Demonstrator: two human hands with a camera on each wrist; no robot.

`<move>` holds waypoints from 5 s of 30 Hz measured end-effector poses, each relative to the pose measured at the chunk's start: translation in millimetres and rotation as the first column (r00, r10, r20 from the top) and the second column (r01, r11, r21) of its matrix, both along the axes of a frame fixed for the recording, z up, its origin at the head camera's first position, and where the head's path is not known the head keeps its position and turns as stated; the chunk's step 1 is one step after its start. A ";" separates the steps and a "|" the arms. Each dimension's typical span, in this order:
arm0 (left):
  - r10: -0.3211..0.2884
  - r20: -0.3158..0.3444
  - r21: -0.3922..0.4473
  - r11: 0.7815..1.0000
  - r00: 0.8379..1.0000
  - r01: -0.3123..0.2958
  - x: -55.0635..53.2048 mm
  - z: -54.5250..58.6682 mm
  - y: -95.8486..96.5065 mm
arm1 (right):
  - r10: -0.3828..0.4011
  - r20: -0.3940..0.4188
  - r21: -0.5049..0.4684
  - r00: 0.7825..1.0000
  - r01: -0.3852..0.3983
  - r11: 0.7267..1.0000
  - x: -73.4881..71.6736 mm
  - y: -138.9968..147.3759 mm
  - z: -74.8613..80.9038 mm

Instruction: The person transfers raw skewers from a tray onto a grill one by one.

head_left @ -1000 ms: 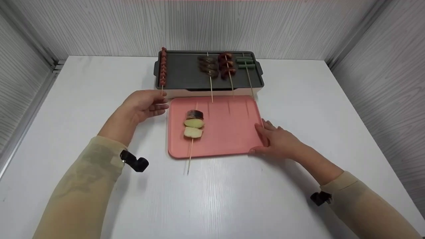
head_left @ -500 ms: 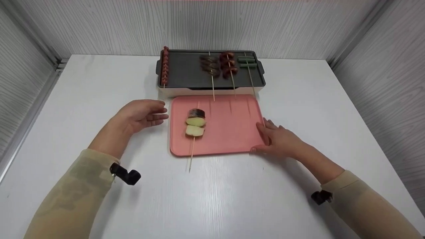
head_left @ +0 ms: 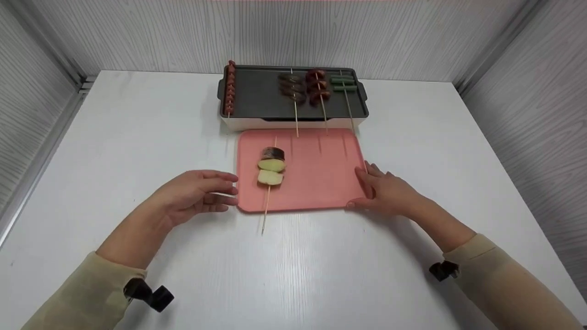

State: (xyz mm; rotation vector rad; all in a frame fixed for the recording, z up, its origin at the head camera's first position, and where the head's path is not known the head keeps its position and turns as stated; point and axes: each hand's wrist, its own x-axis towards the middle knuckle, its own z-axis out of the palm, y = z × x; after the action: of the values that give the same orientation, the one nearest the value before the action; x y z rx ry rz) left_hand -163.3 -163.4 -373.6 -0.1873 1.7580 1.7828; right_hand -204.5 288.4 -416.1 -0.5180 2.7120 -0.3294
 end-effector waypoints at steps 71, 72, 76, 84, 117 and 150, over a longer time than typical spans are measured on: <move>-0.109 0.038 0.080 0.991 0.993 0.106 23.8 -33.3 43.8 | 0.027 -0.024 -0.003 0.999 -0.027 1.000 -0.6 1.9 -0.8; -0.109 0.032 0.074 0.992 0.994 0.106 23.8 -33.1 43.6 | 0.026 -0.024 -0.002 0.999 -0.026 1.000 -0.6 1.9 -1.0; -0.107 0.015 0.059 0.993 0.994 0.106 24.6 -32.6 42.6 | 0.024 -0.025 -0.003 0.999 -0.024 1.000 -0.5 2.0 -1.9; -0.095 -0.007 0.069 0.993 0.995 0.095 27.0 -33.3 40.4 | 0.017 -0.025 -0.012 1.000 -0.018 1.000 0.1 1.5 -0.1; -0.073 -0.163 0.019 0.997 0.984 0.077 -2.6 23.9 28.3 | -0.010 -0.008 0.004 1.000 0.010 1.000 -0.4 -0.2 0.3; 0.120 -0.108 0.023 0.993 0.987 -0.119 -119.4 25.9 56.2 | -0.020 0.010 0.020 1.000 0.020 1.000 -1.1 -2.0 -2.1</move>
State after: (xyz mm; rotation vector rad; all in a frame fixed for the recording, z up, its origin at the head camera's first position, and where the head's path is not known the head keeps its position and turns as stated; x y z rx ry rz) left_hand -282.7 -107.3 -347.7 -0.1960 1.8420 1.9245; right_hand -205.5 286.4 -418.2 -0.4824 2.7092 -0.3098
